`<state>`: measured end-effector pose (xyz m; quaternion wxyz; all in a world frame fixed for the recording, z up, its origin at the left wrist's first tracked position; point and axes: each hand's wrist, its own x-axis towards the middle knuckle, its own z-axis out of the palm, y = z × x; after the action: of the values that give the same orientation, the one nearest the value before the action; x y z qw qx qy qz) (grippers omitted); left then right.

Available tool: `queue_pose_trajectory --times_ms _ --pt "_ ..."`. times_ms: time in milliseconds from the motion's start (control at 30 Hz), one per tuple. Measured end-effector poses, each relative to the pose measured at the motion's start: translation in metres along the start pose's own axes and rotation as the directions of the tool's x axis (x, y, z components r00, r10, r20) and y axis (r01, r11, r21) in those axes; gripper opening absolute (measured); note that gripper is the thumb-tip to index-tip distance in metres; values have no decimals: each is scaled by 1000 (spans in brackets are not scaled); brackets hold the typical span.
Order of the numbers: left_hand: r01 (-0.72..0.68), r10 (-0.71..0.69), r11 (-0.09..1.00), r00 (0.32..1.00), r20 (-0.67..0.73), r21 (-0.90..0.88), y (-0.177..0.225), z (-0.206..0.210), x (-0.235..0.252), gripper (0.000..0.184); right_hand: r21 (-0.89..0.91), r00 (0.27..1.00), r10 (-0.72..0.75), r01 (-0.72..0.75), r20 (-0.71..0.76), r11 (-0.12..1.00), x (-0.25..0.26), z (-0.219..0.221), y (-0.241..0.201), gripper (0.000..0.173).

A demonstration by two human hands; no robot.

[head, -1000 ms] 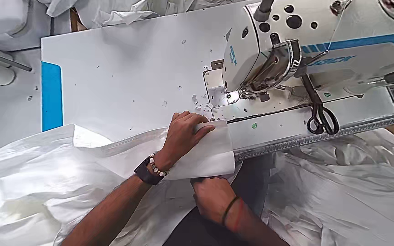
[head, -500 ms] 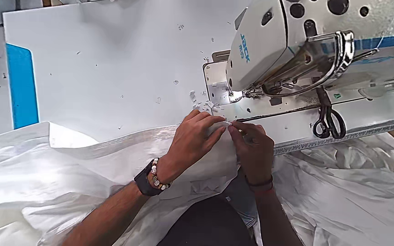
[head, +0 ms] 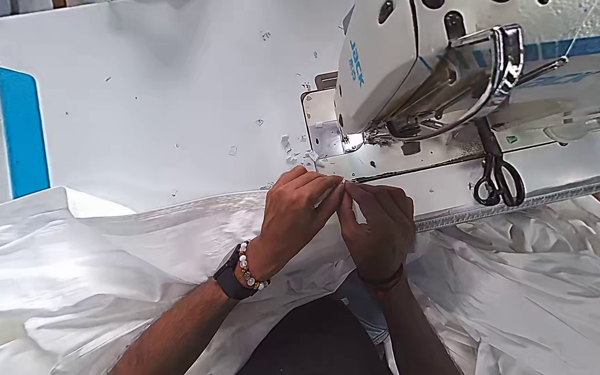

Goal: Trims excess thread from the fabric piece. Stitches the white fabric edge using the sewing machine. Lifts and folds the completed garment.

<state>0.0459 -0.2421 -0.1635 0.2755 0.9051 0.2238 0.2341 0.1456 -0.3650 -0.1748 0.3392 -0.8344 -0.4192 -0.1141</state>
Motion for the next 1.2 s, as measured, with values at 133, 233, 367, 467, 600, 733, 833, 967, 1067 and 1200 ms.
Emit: queue_pose_trajectory --times_ms 133,233,367,467,600,733,833,967,1067,1200 --pt "162 -155 971 987 49 -175 -6 1 5 17 303 966 168 -222 195 927 4 -5 8 21" --pt "205 -192 950 978 77 -235 -5 0 7 17 416 867 286 -455 407 787 18 -11 15 18" --pt "115 -101 975 992 79 -189 -6 -4 8 18 471 811 296 -546 505 693 30 -16 18 11" --pt "136 -117 984 980 161 -113 -1 -11 10 21 409 848 333 -499 412 764 27 -11 13 7" --pt "226 -217 974 956 199 -25 5 -16 11 20 150 975 207 -218 83 964 9 10 5 10" --pt "241 -230 970 952 200 -31 7 -20 15 19 -46 998 -2 -1 -58 999 4 14 0 13" --pt "217 -208 976 962 175 -34 5 -18 14 20 -136 997 -73 68 -26 988 5 10 -3 15" --pt "206 -195 977 967 161 -51 4 -15 17 21 -173 993 -105 113 56 978 9 1 -4 18" --pt "308 -283 942 942 178 -136 2 -15 24 21 -91 993 -57 66 101 994 11 -1 -4 20" --pt "412 -337 875 896 291 -255 -3 -18 42 27 21 968 163 -170 189 985 22 6 8 13"
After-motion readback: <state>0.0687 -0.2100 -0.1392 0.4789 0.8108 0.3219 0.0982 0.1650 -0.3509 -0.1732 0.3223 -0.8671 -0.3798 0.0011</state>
